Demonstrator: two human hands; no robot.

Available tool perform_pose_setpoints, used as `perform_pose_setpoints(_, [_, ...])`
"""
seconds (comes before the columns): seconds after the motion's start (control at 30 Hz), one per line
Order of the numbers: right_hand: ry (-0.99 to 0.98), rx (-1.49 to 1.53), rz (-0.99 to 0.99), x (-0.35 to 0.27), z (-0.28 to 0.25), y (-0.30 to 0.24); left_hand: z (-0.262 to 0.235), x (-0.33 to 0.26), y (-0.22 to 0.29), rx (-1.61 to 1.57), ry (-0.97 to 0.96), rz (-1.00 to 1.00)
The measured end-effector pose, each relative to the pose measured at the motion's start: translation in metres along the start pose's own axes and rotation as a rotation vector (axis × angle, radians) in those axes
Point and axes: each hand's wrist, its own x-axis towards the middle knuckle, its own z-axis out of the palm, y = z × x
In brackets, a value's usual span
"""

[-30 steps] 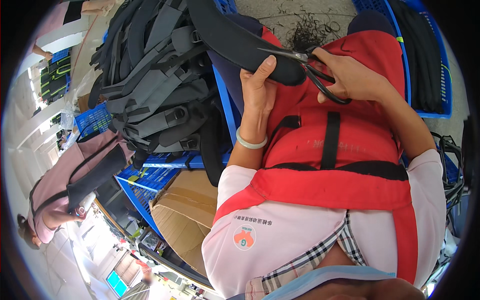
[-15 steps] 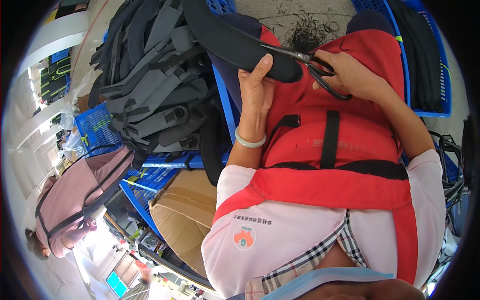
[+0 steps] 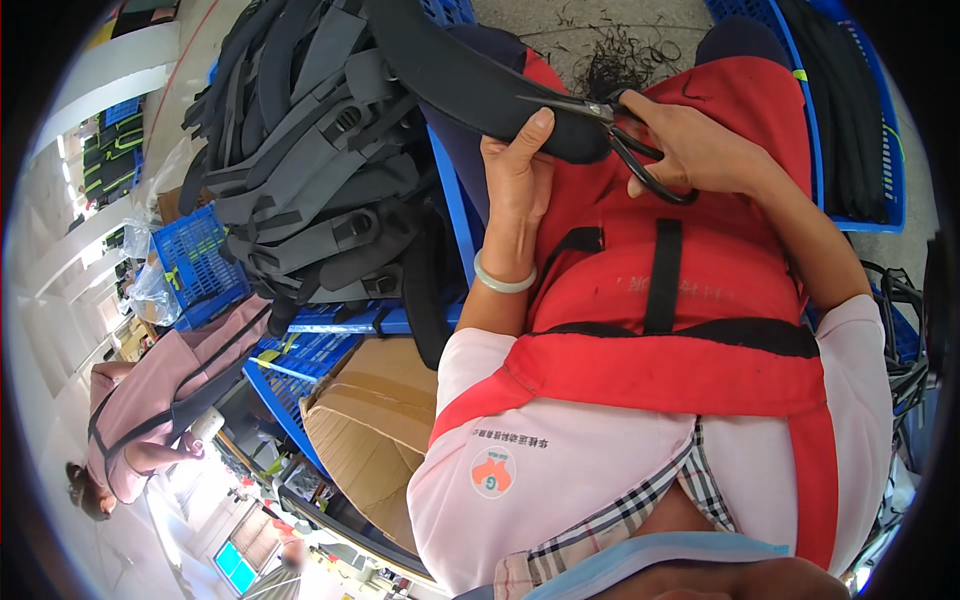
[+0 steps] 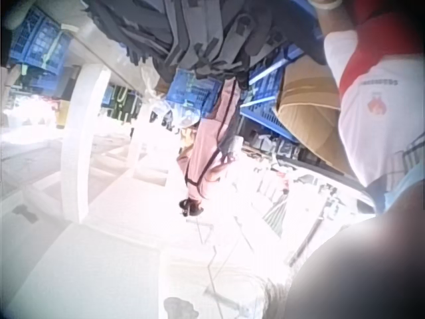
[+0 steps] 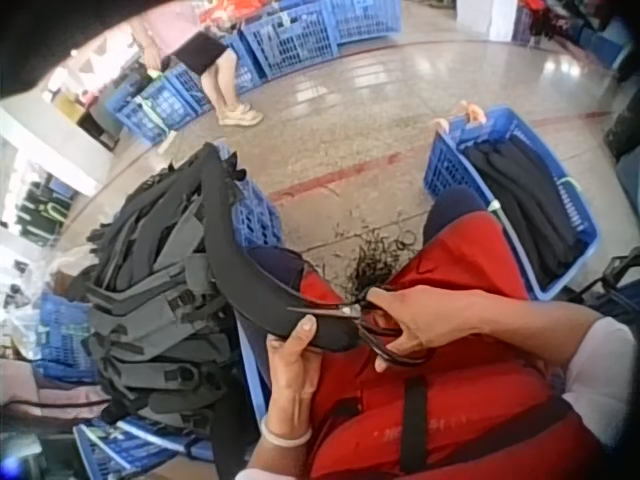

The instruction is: Trimming excess material or loose threads from backpack straps using a pair of scissors.

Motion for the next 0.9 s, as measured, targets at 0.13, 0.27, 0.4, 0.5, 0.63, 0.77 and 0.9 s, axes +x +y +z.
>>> perform_pose_setpoints(0.13, [-0.059,0.049,0.07,0.004,0.0,0.0,0.0,0.0,0.001,-0.019,0.006,-0.007])
perform_pose_setpoints(0.27, [0.014,0.172,0.043,0.001,0.0,-0.005,0.0,0.0,0.0,-0.021,-0.008,-0.007])
perform_pose_setpoints(0.4, [0.032,0.133,0.058,-0.003,-0.003,-0.001,-0.01,0.007,0.013,-0.22,0.018,-0.138])
perform_pose_setpoints(0.5, [0.054,0.08,0.043,-0.002,0.001,0.003,-0.012,0.013,0.017,-0.175,0.021,-0.103])
perform_pose_setpoints(0.63, [0.236,-0.022,-0.087,0.002,0.018,0.015,-0.006,0.011,0.009,-0.015,-0.032,0.011])
perform_pose_setpoints(0.77, [0.149,-0.011,-0.004,0.006,0.008,0.0,-0.003,0.008,0.009,-0.003,0.001,-0.021])
perform_pose_setpoints(0.9, [0.082,-0.009,0.014,0.011,0.008,0.001,-0.005,0.009,0.008,-0.011,-0.001,0.016])
